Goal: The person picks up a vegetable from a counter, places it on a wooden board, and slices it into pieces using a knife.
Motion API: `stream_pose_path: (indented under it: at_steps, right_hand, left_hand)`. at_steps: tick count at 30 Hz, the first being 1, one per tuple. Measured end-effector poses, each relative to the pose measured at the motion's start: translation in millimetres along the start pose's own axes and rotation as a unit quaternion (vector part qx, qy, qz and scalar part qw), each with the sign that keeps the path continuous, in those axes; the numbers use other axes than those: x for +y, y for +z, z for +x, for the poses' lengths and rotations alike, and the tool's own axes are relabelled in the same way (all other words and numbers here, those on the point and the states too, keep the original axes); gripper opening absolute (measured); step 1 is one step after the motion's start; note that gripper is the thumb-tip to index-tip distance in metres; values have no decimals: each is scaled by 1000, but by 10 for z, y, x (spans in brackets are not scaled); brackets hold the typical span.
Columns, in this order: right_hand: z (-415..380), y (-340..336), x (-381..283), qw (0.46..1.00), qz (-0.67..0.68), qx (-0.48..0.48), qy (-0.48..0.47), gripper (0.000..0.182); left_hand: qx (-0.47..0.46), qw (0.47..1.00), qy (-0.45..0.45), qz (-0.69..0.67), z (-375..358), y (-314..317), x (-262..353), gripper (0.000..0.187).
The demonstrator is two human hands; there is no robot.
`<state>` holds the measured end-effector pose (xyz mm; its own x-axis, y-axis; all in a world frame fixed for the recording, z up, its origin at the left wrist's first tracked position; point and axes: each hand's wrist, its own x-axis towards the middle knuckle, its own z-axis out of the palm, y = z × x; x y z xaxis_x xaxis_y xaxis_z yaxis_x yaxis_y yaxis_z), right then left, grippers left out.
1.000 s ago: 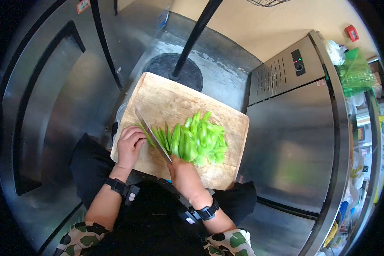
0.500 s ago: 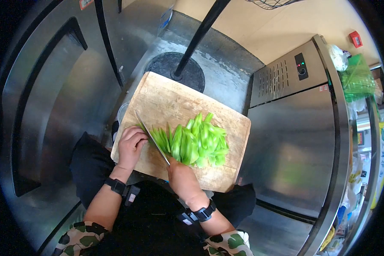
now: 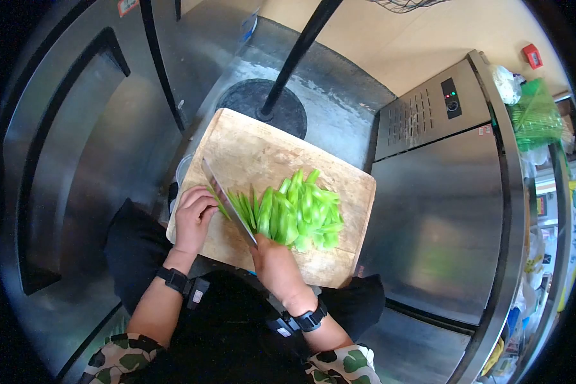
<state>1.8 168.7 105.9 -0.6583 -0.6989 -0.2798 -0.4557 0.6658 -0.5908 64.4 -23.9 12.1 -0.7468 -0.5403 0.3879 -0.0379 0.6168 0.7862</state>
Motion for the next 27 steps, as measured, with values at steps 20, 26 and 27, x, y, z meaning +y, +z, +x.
stream_pose_path:
  at_steps: [20, 26, 27]
  right_hand:
    - [173, 75, 37, 998, -43, -42, 11, 16]
    - [357, 146, 61, 998, -42, -42, 5, 21]
    - [358, 122, 48, 998, -40, -46, 11, 22]
  left_hand:
    - [1, 1000, 0, -3, -14, 19, -22, 18]
    - [4, 1000, 14, 6, -14, 13, -13, 17]
    - [10, 1000, 13, 7, -22, 18, -13, 17]
